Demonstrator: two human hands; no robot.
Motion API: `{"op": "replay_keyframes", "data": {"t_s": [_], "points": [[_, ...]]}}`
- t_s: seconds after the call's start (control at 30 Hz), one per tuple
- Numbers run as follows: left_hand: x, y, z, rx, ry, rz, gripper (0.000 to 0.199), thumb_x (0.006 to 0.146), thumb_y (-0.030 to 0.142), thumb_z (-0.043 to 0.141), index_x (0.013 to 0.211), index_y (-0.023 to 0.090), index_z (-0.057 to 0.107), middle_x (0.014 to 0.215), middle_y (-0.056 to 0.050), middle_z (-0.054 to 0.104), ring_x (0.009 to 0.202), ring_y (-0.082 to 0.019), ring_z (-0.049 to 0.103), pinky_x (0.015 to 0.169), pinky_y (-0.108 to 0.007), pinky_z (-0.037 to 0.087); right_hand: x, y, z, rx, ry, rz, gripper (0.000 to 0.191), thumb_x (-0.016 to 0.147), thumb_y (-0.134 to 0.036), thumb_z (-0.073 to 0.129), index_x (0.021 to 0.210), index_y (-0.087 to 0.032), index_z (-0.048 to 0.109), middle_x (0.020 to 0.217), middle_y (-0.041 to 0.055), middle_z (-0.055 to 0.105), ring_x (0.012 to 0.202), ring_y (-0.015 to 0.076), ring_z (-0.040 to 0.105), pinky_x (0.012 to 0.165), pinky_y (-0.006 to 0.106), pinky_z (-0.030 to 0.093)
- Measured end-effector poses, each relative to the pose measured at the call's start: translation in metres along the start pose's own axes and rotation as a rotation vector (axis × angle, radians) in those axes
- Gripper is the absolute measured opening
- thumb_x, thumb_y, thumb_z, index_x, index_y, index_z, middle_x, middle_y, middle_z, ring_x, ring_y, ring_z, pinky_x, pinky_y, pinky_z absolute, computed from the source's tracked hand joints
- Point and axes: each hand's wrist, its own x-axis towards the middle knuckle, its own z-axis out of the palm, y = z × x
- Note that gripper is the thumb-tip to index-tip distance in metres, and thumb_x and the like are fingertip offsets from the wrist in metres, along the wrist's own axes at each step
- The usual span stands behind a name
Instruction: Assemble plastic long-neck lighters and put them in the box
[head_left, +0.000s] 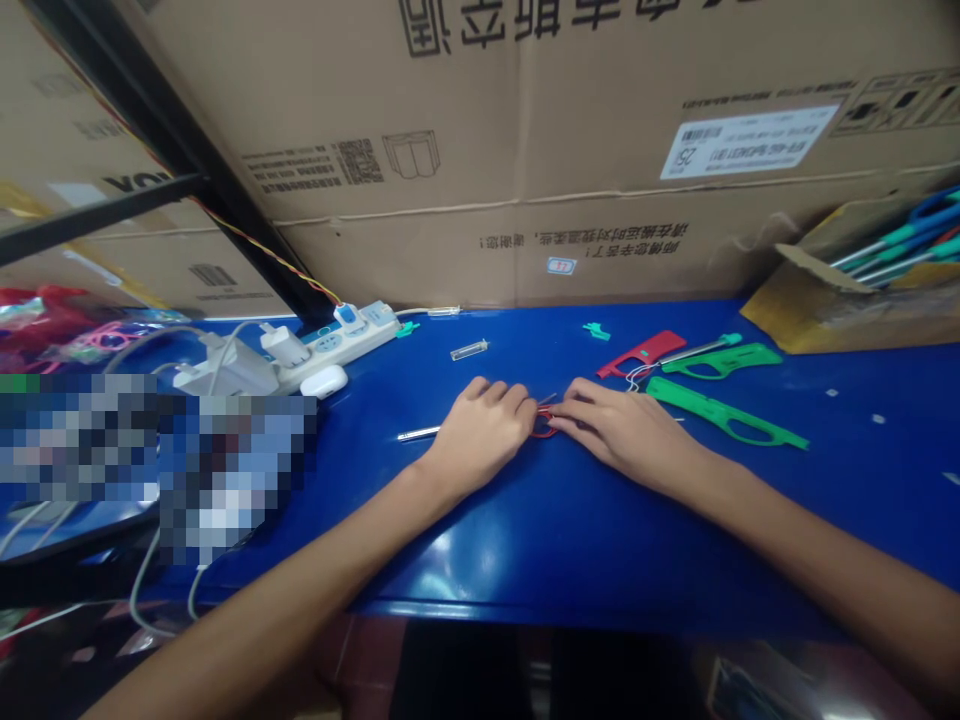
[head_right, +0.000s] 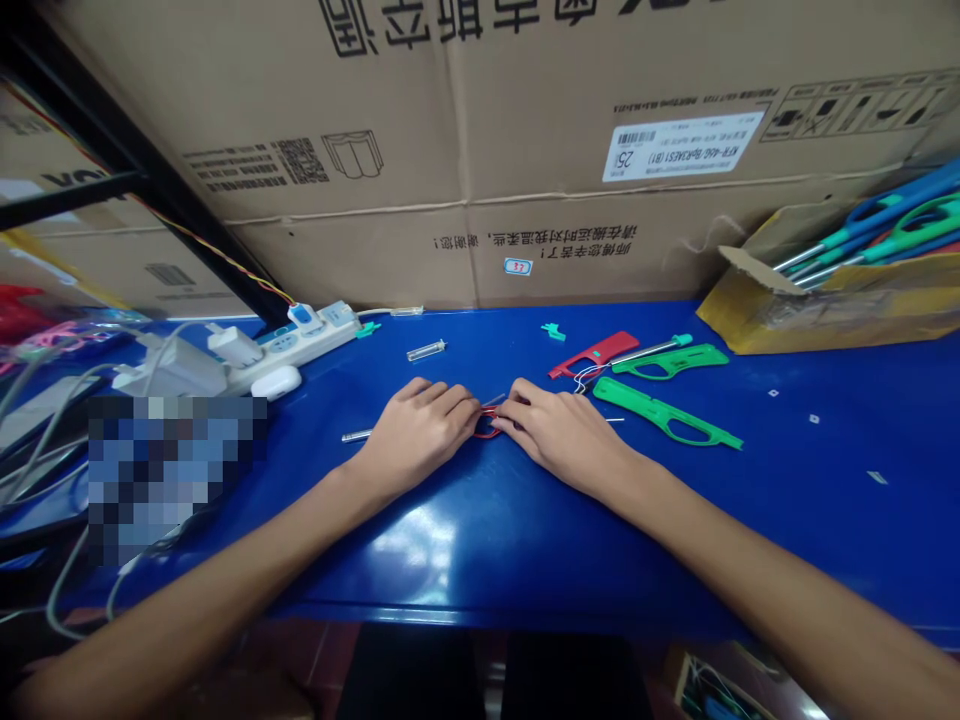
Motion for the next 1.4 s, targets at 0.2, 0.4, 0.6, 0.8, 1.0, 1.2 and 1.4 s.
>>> {"op": "replay_keyframes", "data": {"t_s": [0.2,0.4,0.6,0.8,1.0,1.2,1.4], "points": [[-0.001,-0.003,-0.003,-0.047,-0.031,-0.030,0.019,0.103,0.024,0.049,0.097,0.016,0.066,0.091,-0.005,0.069,0.080,-0.019,0.062,0.067,-0.031,0.042,0.000,0.002,0.003,-0.009,0.028,-0.014,0.039,0.105,-0.038,0.039,0.111,-0.021,0.073,0.101,0.0068,0.065,0.070,0.0137,0.062,0.056,0.027,0.039],[-0.011,-0.013,-0.009,-0.145,-0.004,0.023,0.025,0.105,0.031,0.046,0.110,0.020,0.068,0.114,-0.004,0.066,0.094,-0.019,0.061,0.073,-0.030,0.048,-0.001,0.002,0.004,-0.026,0.033,-0.017,0.034,0.104,-0.037,0.044,0.115,-0.022,0.072,0.100,0.0050,0.064,0.070,0.0141,0.061,0.055,0.027,0.036],[-0.013,-0.017,-0.006,-0.300,-0.014,-0.001,0.029,0.105,0.032,0.047,0.108,0.021,0.073,0.111,-0.005,0.067,0.096,-0.018,0.060,0.079,-0.031,0.051,-0.001,0.001,0.003,0.044,0.064,0.006,0.035,0.103,-0.039,0.045,0.106,-0.023,0.076,0.102,0.0051,0.065,0.068,0.0124,0.060,0.055,0.028,0.036],[-0.014,-0.024,-0.004,-0.443,-0.009,-0.039,0.022,0.102,0.033,0.053,0.109,0.023,0.071,0.120,-0.004,0.066,0.106,-0.019,0.060,0.089,-0.034,0.050,-0.003,0.004,-0.003,0.045,0.037,0.025,0.035,0.102,-0.041,0.048,0.100,-0.024,0.078,0.098,0.0041,0.064,0.064,0.0115,0.056,0.054,0.028,0.032],[-0.019,-0.041,-0.008,-0.478,0.008,-0.088,0.021,0.103,0.033,0.052,0.114,0.021,0.065,0.121,-0.004,0.067,0.115,-0.021,0.060,0.096,-0.037,0.044,-0.006,0.012,-0.012,-0.017,0.041,0.018,0.034,0.102,-0.042,0.049,0.106,-0.024,0.077,0.101,0.0045,0.065,0.065,0.0116,0.058,0.055,0.027,0.035],[-0.018,-0.038,-0.006,-0.556,-0.032,-0.090,0.023,0.104,0.034,0.051,0.115,0.023,0.068,0.116,-0.003,0.069,0.110,-0.018,0.063,0.093,-0.034,0.043,-0.003,0.011,-0.010,0.075,0.026,-0.088,0.033,0.102,-0.043,0.048,0.126,-0.032,0.069,0.106,0.0039,0.066,0.075,0.0132,0.063,0.060,0.025,0.042],[-0.015,-0.032,-0.001,-0.592,-0.040,-0.111,0.020,0.102,0.032,0.054,0.105,0.023,0.071,0.109,-0.001,0.072,0.102,-0.019,0.065,0.091,-0.036,0.045,-0.002,0.013,-0.002,0.154,0.014,-0.132,0.031,0.102,-0.041,0.048,0.113,-0.028,0.075,0.104,0.0039,0.066,0.075,0.0128,0.063,0.065,0.026,0.046]]}}
